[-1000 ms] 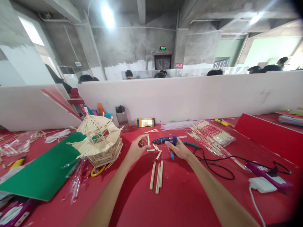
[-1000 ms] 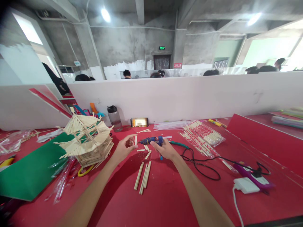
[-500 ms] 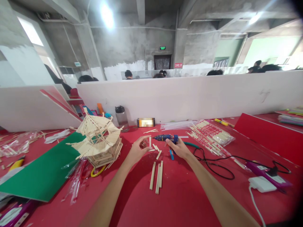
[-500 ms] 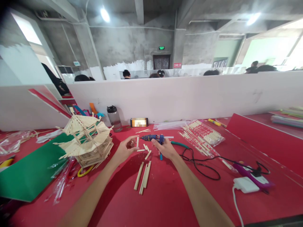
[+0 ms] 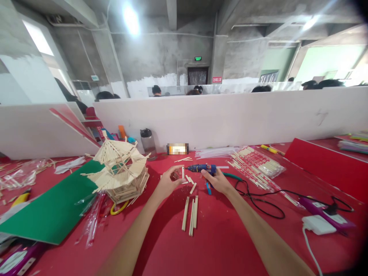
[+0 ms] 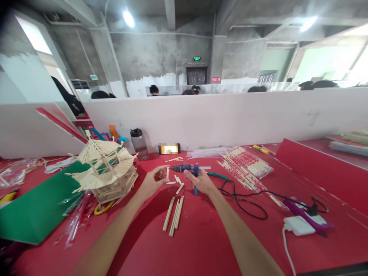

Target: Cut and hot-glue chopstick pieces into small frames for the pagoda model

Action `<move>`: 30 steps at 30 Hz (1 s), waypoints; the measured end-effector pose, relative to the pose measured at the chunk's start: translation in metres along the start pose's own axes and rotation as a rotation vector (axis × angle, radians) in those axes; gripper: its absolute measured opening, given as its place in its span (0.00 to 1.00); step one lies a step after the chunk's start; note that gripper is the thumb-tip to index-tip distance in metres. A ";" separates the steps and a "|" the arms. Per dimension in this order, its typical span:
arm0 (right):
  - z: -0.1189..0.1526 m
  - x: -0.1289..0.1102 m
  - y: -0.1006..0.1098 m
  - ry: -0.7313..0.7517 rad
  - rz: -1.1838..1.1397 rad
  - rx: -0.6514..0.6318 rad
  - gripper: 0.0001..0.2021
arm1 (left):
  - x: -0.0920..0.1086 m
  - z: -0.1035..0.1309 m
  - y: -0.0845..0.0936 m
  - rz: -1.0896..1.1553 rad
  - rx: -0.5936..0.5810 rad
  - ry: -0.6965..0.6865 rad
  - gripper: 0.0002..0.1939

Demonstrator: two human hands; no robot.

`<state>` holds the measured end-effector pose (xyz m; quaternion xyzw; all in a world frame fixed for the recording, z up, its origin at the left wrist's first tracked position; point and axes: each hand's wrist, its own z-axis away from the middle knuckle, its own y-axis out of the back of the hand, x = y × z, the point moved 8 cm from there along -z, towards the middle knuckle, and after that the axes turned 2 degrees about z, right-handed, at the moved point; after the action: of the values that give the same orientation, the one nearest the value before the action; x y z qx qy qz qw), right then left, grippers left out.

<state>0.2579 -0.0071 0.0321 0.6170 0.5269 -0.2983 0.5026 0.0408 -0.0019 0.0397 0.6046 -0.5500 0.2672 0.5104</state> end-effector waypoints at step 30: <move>0.011 0.021 -0.011 -0.251 -0.262 -0.459 0.30 | 0.001 -0.006 0.023 0.098 0.067 -0.065 0.29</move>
<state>0.2550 -0.0102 0.0065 0.3719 0.5896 -0.3077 0.6476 0.0204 0.0057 0.0503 0.6021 -0.5859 0.2902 0.4582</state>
